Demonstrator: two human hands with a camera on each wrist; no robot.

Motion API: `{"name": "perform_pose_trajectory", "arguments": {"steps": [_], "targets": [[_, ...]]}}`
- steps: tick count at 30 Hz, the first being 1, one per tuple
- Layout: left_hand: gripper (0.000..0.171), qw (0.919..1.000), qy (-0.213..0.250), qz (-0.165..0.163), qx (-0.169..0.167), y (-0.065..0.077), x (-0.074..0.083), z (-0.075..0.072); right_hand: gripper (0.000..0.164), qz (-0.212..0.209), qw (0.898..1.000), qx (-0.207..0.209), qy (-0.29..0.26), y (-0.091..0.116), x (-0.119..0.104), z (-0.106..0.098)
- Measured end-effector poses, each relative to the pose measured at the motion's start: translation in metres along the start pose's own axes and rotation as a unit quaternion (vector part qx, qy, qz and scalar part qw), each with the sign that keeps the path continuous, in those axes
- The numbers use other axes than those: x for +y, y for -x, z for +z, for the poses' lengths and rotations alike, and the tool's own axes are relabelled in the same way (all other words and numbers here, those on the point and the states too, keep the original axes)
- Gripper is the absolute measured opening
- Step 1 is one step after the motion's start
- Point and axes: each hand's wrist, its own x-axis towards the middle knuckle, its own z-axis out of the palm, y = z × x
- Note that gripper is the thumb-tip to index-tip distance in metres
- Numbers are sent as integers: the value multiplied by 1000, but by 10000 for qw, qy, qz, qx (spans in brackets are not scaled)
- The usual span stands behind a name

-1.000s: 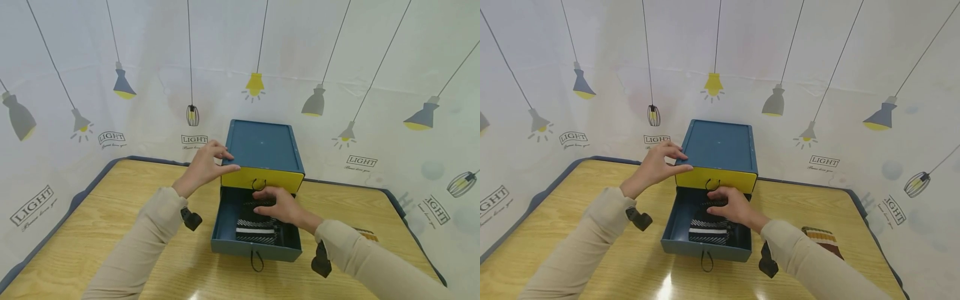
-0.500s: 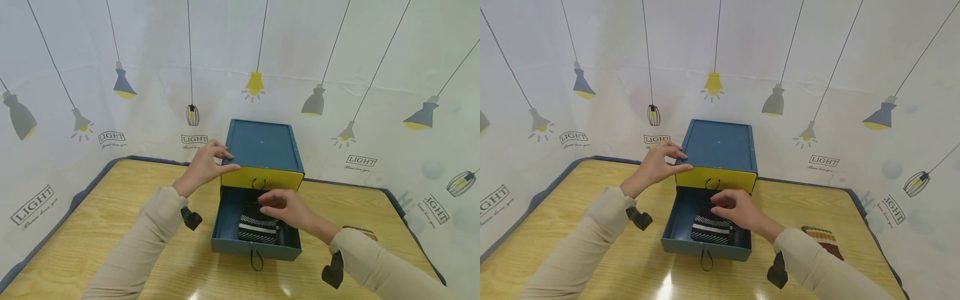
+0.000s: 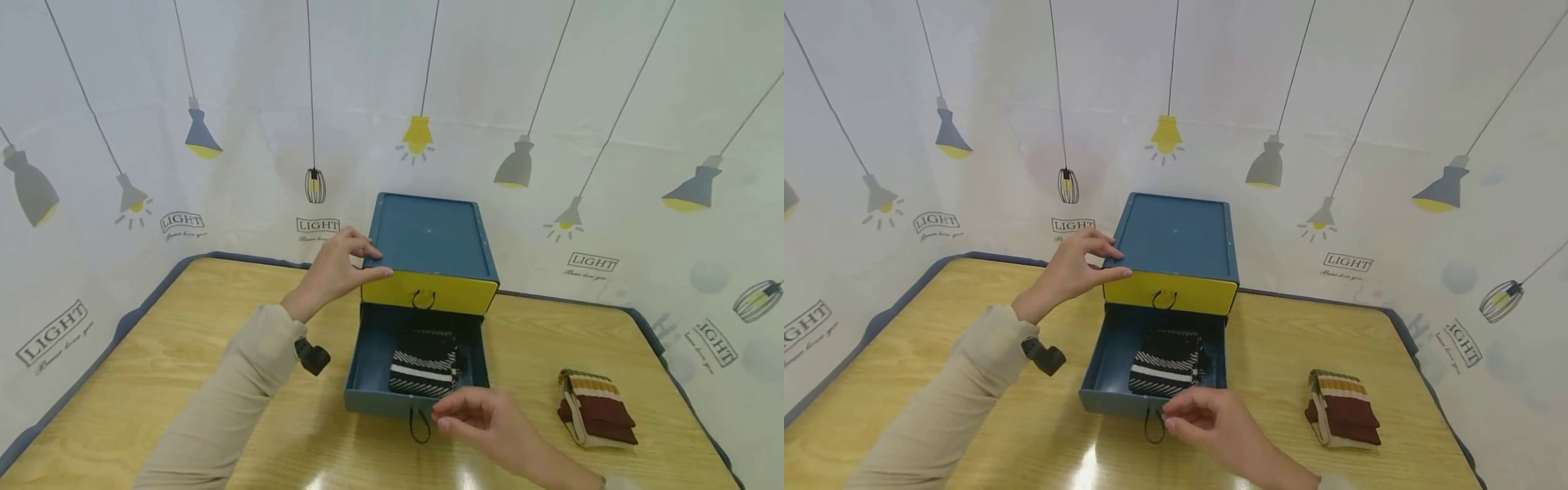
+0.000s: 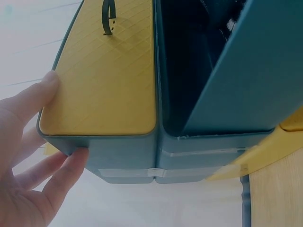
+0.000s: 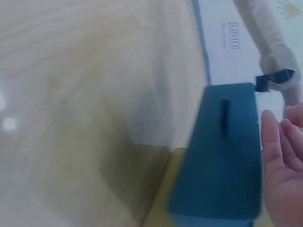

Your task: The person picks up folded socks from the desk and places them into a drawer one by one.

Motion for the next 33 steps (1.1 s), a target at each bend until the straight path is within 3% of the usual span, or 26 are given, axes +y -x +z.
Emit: {"name": "perform_pose_trajectory", "arguments": {"steps": [5,11,20,27,33], "targets": [[32,10000,-22,13,22,0,0,0,27,776,9960,41,-438,13,18,13],[32,10000,19,-2,29,1,0,0,38,1527,9829,688,-761,15,36,27],[33,10000,94,16,13,0,0,0,49,1715,9678,1299,-1307,10,47,46],[32,10000,42,43,61,0,0,1,49,1940,9460,1452,-2153,6,41,46],[33,10000,48,38,66,0,0,0,47,1980,9424,1531,-2221,4,39,46]]}}
